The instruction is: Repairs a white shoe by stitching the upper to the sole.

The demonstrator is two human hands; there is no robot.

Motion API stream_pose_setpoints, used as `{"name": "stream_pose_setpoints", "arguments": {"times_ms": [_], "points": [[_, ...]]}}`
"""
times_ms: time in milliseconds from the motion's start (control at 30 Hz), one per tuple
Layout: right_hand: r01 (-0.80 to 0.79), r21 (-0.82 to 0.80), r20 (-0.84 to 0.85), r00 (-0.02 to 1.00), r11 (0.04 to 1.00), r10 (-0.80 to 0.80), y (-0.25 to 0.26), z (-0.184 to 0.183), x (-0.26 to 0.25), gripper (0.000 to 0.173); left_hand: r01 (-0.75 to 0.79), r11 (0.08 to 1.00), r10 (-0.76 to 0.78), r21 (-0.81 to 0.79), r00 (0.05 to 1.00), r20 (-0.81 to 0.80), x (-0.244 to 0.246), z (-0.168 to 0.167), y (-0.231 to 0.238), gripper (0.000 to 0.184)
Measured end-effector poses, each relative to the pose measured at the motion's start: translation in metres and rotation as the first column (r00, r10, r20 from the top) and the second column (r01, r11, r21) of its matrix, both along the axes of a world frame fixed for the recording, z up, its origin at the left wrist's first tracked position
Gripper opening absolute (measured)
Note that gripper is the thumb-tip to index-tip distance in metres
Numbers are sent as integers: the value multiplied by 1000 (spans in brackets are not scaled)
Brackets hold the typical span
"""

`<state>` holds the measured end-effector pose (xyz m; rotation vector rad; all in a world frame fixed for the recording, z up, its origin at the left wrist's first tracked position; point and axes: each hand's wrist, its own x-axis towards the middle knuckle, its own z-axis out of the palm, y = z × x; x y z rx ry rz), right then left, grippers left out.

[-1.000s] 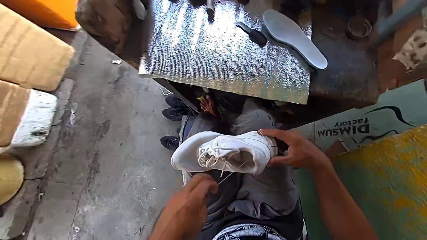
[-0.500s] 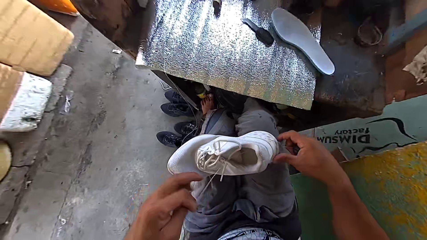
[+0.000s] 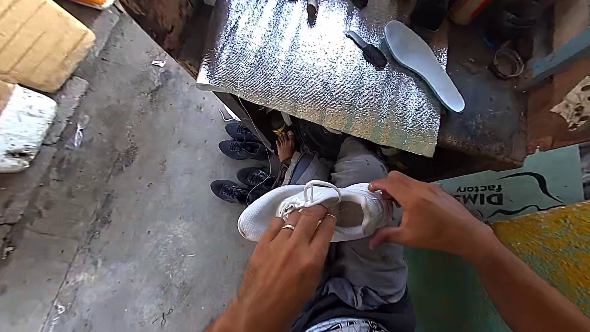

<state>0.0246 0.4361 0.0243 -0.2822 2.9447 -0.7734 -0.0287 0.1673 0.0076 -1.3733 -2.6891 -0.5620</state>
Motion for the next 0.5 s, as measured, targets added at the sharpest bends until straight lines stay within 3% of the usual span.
{"name": "stream_pose_setpoints", "arguments": {"times_ms": [133,500], "points": [[-35,173,-154,986,984,62,-8,-7,-4,75,-23,992,11,-120,995,-95,6,6,0,33],[11,20,-177,984,1000,-7,-9,-30,1,74,34,993,-10,-111,978,209,16,16,-59,33]]}}
